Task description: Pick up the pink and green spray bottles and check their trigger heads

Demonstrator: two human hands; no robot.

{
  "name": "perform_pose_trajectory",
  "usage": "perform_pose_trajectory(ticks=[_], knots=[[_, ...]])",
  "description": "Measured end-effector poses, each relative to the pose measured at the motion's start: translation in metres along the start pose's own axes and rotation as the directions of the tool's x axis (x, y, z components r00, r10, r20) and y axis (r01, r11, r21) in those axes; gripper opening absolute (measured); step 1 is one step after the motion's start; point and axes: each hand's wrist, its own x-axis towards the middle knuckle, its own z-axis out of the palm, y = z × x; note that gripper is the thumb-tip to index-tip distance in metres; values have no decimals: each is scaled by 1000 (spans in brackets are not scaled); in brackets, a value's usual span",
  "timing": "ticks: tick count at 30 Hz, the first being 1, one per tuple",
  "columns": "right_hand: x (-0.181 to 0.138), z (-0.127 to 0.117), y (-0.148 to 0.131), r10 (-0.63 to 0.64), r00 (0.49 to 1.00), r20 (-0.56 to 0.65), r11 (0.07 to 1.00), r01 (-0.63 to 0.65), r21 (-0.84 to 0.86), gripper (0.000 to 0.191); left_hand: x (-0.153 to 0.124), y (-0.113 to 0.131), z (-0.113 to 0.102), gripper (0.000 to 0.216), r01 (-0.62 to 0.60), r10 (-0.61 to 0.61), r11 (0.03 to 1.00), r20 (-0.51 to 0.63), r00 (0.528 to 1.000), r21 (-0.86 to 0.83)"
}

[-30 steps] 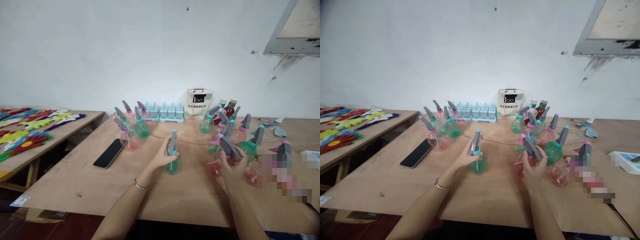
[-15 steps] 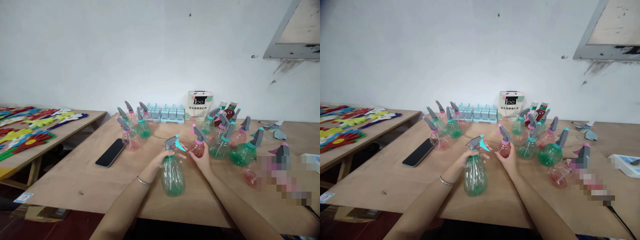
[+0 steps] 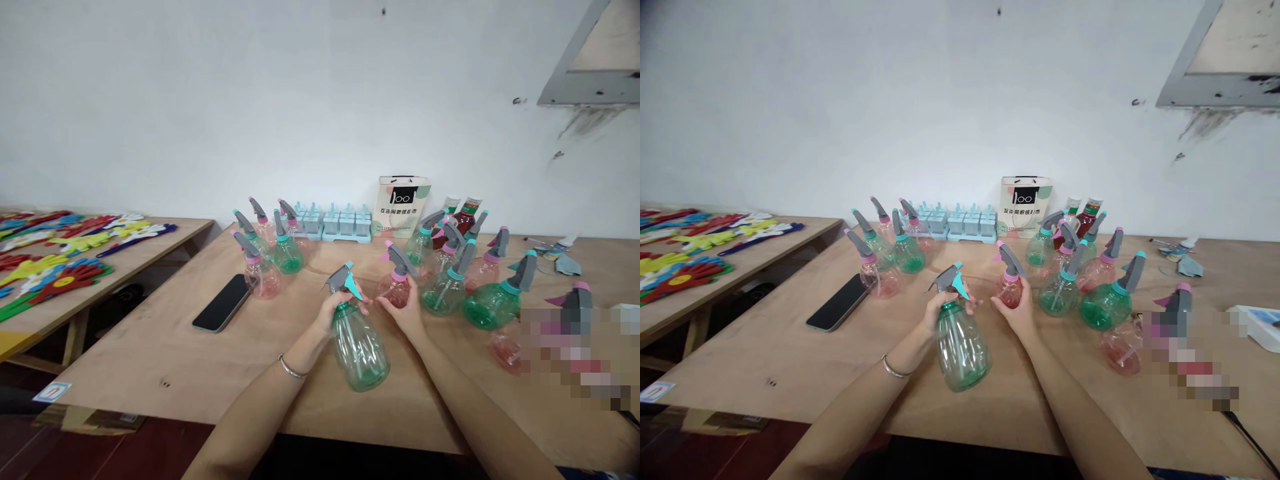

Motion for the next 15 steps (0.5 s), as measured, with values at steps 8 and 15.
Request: perform_pose_trajectory(ticks=[8, 15], knots=[[0, -2, 0, 25, 999, 24, 999, -26, 33, 85, -1, -2, -1, 29, 24, -26, 996, 28, 999, 82], [-1, -2, 1, 53, 997, 59, 996, -58, 74, 87, -1, 2, 1, 37, 23, -37, 993, 121, 992, 114]])
